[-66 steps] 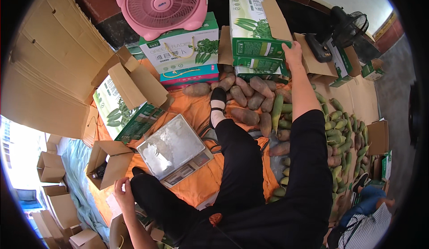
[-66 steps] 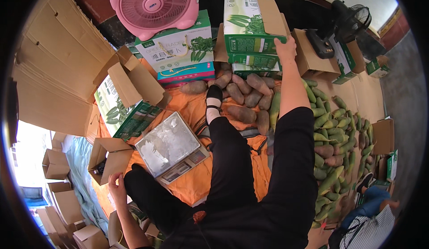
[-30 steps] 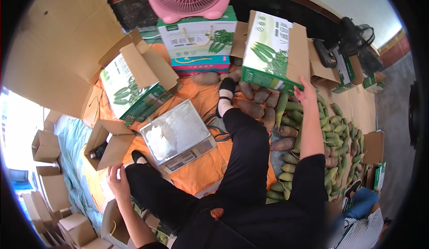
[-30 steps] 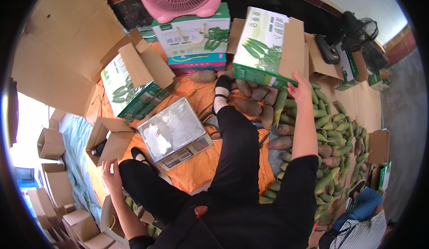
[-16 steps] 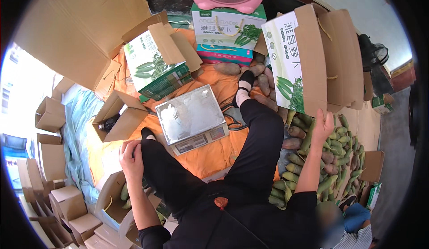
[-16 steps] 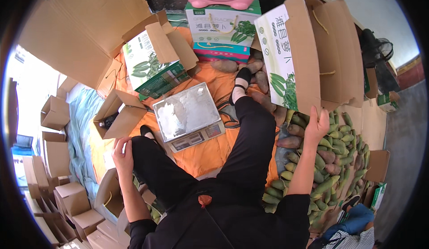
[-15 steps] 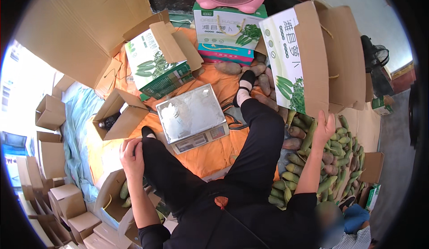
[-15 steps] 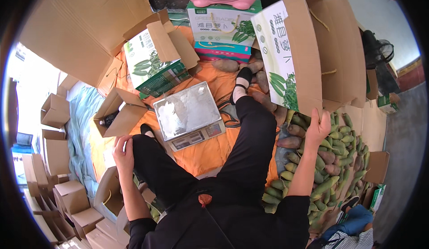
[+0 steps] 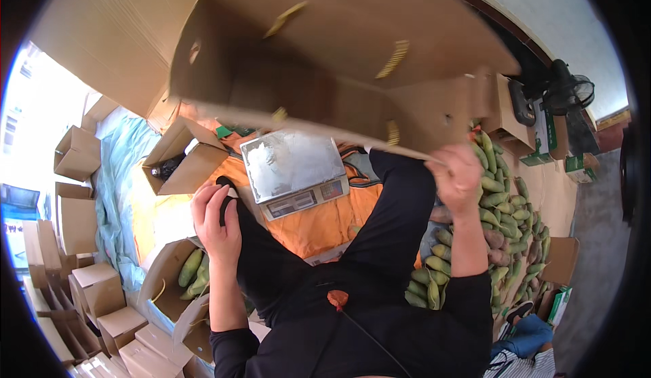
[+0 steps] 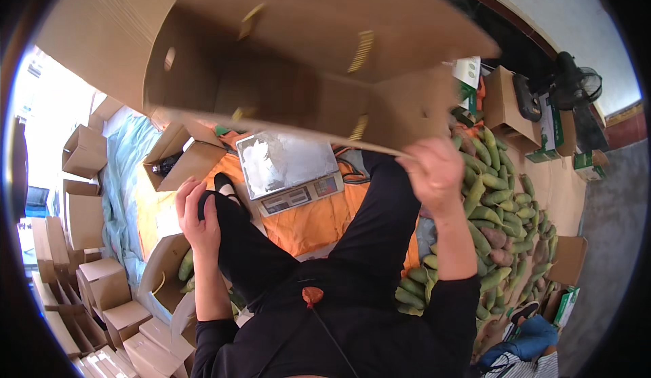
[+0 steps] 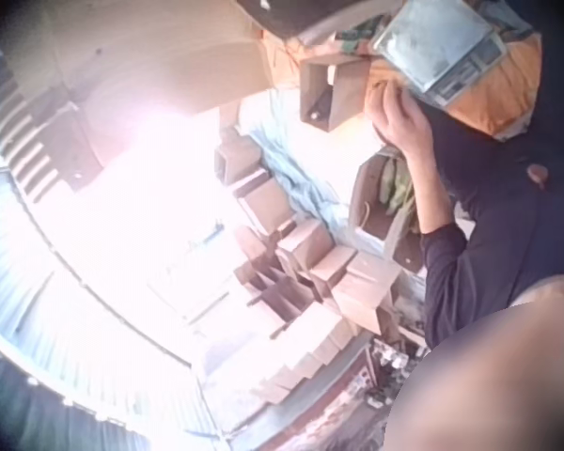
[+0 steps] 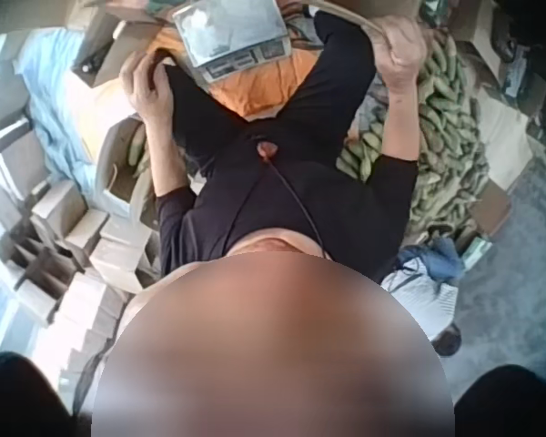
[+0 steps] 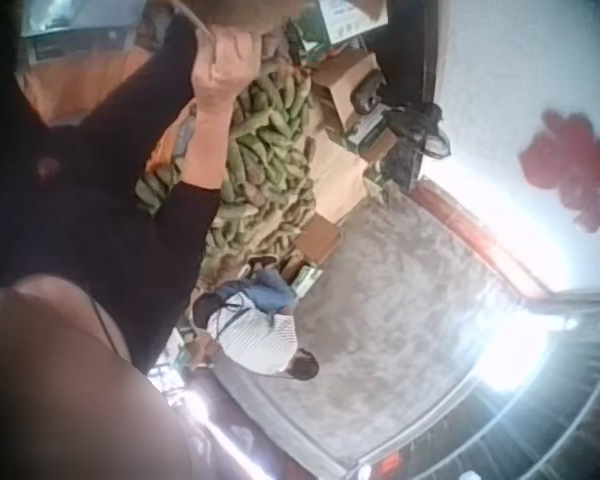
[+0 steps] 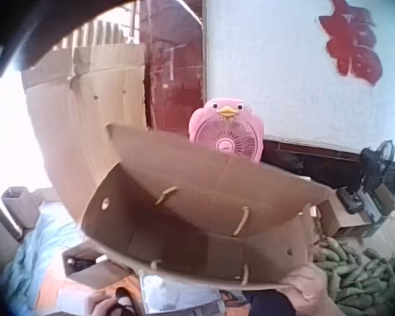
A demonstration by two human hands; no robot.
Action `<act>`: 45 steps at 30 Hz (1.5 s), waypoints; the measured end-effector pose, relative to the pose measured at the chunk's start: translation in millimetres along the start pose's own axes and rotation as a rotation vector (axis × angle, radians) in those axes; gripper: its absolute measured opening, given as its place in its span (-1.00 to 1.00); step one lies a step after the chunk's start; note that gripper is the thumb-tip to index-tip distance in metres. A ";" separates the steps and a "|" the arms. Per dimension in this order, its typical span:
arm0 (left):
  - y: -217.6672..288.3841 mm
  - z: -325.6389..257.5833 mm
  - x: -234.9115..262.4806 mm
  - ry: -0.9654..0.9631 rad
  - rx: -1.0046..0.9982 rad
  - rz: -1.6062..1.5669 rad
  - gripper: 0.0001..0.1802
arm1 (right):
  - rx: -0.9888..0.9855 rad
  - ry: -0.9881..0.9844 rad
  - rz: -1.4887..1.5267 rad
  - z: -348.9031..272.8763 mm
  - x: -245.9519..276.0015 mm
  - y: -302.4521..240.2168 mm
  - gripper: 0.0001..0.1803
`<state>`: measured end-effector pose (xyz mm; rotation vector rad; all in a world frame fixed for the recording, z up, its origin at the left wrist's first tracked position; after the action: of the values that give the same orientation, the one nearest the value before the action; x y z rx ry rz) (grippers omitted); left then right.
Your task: Sort, weigh, and pack green produce into boxes.
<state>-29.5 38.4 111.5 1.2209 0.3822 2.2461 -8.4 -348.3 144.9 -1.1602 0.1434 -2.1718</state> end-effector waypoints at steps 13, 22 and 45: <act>0.2 -24.2 -50.2 -0.628 0.139 0.328 -0.37 | 0.306 -0.498 0.078 -3.4 -111.5 3.8 -0.84; -32.2 -37.4 -97.7 -0.679 0.189 0.332 -0.79 | -0.004 -0.594 0.019 -10.1 -127.4 31.0 -0.88; -29.5 -26.0 -126.8 -0.742 0.141 0.374 -0.70 | -1.396 -0.287 0.149 -300.9 -152.8 258.1 -0.88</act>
<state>13.8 -12.0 -3.5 2.2217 0.0167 1.8686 -52.7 -517.7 -242.2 -2.0103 1.7254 -1.5747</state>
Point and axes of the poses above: each hand's wrist, its own z-axis towards the middle knuckle, its own x-axis out of the back of the hand, y = z × x, the point moved 2 cm from there along z, towards the middle knuckle, and after that the axes turned 5 degrees about -y, right-handed, at the moved point
